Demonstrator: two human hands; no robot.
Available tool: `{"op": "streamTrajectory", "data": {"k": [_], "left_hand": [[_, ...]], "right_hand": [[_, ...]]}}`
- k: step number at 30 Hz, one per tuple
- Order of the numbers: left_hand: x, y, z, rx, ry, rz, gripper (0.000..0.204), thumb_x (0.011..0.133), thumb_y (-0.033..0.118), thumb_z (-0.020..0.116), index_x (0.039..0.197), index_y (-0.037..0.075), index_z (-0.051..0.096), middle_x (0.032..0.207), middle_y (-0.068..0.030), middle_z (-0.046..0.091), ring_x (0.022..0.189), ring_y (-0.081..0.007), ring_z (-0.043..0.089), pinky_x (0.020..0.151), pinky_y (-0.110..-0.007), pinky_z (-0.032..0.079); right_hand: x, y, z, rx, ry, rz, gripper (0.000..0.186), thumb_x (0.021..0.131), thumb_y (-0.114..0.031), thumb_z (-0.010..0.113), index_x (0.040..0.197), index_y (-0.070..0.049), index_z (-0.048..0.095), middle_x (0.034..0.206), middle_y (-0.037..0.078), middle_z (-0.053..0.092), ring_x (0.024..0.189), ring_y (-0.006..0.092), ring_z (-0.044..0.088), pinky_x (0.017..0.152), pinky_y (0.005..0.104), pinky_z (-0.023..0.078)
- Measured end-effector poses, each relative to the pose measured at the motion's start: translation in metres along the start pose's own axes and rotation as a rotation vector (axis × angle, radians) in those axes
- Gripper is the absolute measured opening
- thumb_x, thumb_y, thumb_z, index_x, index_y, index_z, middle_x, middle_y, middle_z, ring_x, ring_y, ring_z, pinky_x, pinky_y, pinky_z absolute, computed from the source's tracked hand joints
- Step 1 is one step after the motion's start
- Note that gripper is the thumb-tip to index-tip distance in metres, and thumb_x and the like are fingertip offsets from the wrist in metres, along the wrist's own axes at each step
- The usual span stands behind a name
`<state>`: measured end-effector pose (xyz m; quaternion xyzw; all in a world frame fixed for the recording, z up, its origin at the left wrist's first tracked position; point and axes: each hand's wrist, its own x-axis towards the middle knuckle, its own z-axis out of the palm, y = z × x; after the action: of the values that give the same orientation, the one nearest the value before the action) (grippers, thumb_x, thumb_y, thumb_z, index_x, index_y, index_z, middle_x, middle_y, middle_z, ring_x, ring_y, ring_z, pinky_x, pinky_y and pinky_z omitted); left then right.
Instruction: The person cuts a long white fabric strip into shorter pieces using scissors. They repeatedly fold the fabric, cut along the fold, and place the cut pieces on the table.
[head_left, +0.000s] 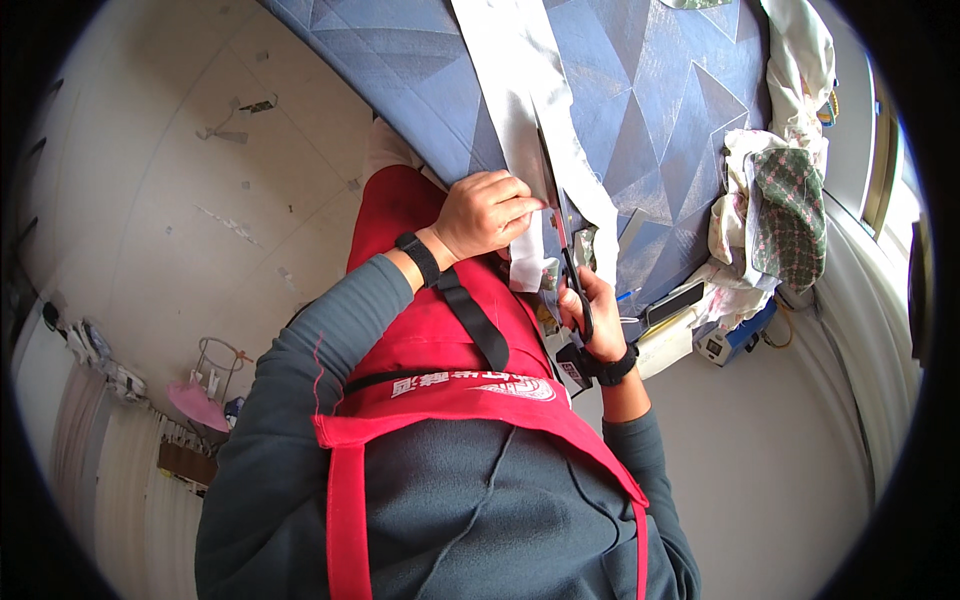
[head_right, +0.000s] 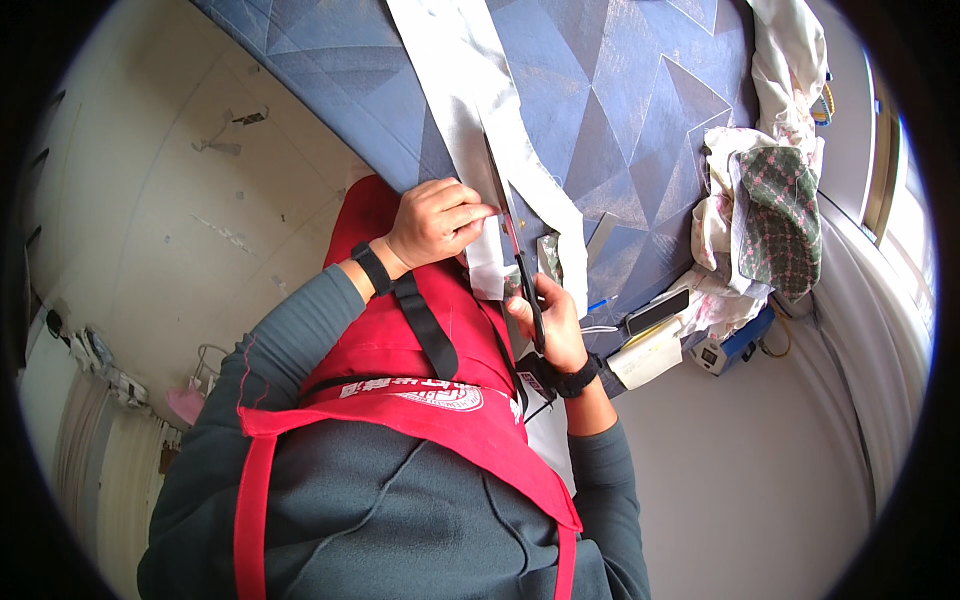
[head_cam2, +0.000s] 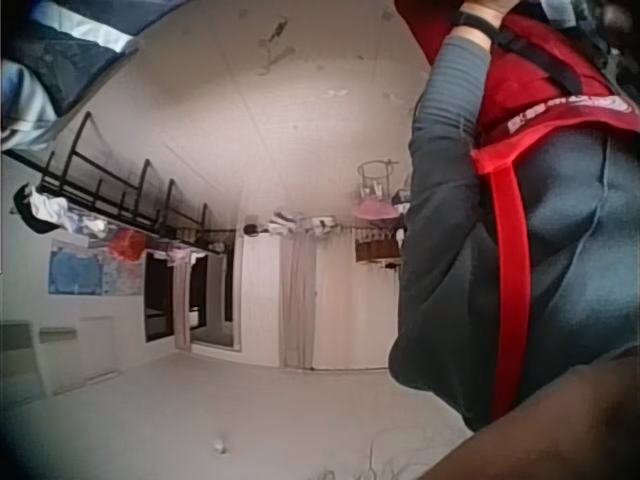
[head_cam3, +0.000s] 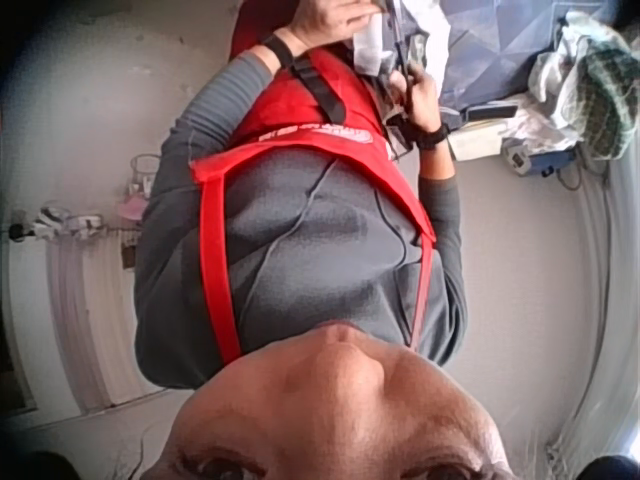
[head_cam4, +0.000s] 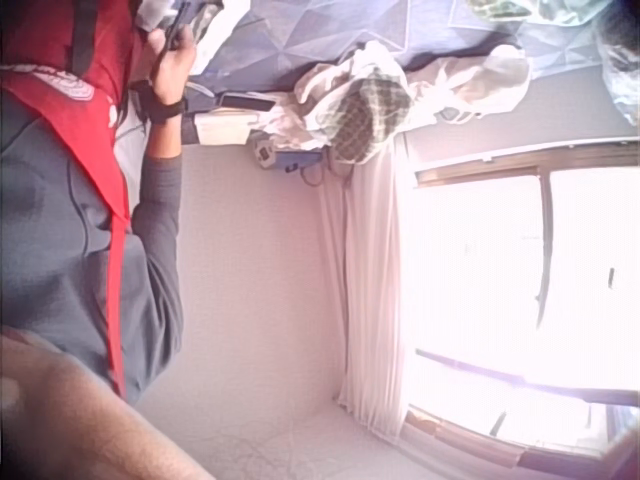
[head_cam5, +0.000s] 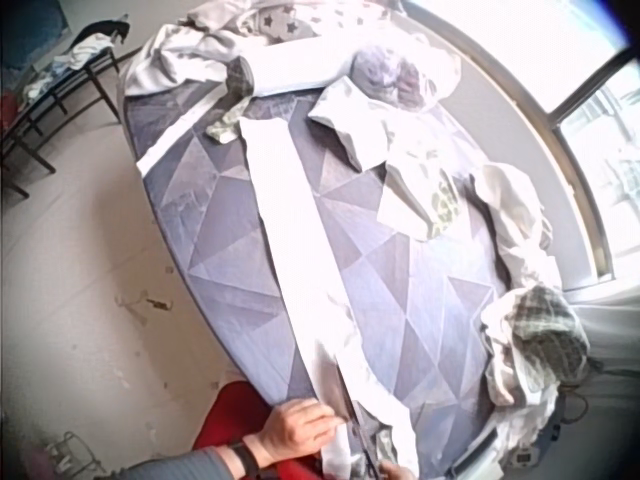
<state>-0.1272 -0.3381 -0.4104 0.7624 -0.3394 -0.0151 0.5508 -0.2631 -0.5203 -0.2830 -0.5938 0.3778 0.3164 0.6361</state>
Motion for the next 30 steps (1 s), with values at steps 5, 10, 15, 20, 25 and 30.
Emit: {"op": "streamTrajectory", "data": {"k": [5, 10, 15, 20, 25, 30], "left_hand": [[0.0, -0.002, -0.001, -0.02, -0.007, 0.006, 0.012, 0.073, 0.006, 0.076, 0.084, 0.009, 0.072, 0.082, -0.0015, 0.064, 0.073, -0.0216, 0.064, 0.064, -0.035, 0.054], [0.001, -0.001, -0.003, -0.029, -0.017, -0.001, 0.013, 0.072, 0.005, 0.076, 0.083, 0.009, 0.072, 0.082, -0.0018, 0.064, 0.071, -0.0217, 0.064, 0.063, -0.035, 0.054], [0.001, -0.001, -0.006, -0.031, -0.049, -0.001, 0.014, 0.072, 0.005, 0.076, 0.086, 0.01, 0.074, 0.08, -0.0013, 0.063, 0.071, -0.0217, 0.064, 0.063, -0.035, 0.054], [0.001, 0.0, -0.007, -0.032, -0.074, -0.028, 0.015, 0.074, 0.009, 0.074, 0.088, 0.01, 0.075, 0.08, -0.0013, 0.061, 0.075, -0.0217, 0.063, 0.066, -0.036, 0.055], [0.002, 0.0, -0.01, -0.026, -0.106, -0.037, 0.017, 0.073, 0.009, 0.073, 0.09, 0.011, 0.076, 0.08, -0.0013, 0.062, 0.075, -0.0217, 0.063, 0.068, -0.036, 0.055], [0.005, 0.0, -0.012, -0.078, -0.095, -0.049, 0.018, 0.072, 0.005, 0.076, 0.09, 0.009, 0.076, 0.082, -0.0015, 0.065, 0.074, -0.0219, 0.065, 0.065, -0.036, 0.056]], "right_hand": [[0.011, -0.011, 0.006, 0.032, 0.019, -0.018, 0.043, 0.088, -0.041, 0.082, 0.096, -0.004, 0.06, 0.063, -0.007, 0.049, 0.053, 0.0033, 0.041, 0.048, 0.0211, 0.03], [0.008, -0.021, 0.008, 0.002, 0.027, 0.056, 0.041, 0.09, -0.04, 0.081, 0.096, -0.003, 0.063, 0.063, -0.007, 0.05, 0.052, 0.0033, 0.042, 0.048, 0.0212, 0.031], [0.021, -0.031, 0.012, 0.045, 0.003, -0.001, 0.042, 0.09, -0.041, 0.081, 0.093, -0.006, 0.059, 0.063, -0.007, 0.05, 0.053, 0.0038, 0.044, 0.048, 0.0215, 0.032], [0.038, -0.044, 0.014, 0.004, 0.017, -0.038, 0.042, 0.088, -0.041, 0.082, 0.09, -0.008, 0.056, 0.063, -0.006, 0.05, 0.053, 0.0038, 0.044, 0.048, 0.0218, 0.032], [0.034, -0.055, 0.018, -0.047, 0.083, 0.036, 0.039, 0.088, -0.036, 0.083, 0.084, -0.007, 0.058, 0.059, -0.006, 0.05, 0.049, 0.0036, 0.043, 0.045, 0.0221, 0.031], [0.042, -0.066, 0.024, 0.044, 0.033, -0.003, 0.037, 0.09, -0.036, 0.082, 0.088, -0.006, 0.059, 0.061, -0.006, 0.05, 0.052, 0.003, 0.043, 0.048, 0.0215, 0.031]]}}
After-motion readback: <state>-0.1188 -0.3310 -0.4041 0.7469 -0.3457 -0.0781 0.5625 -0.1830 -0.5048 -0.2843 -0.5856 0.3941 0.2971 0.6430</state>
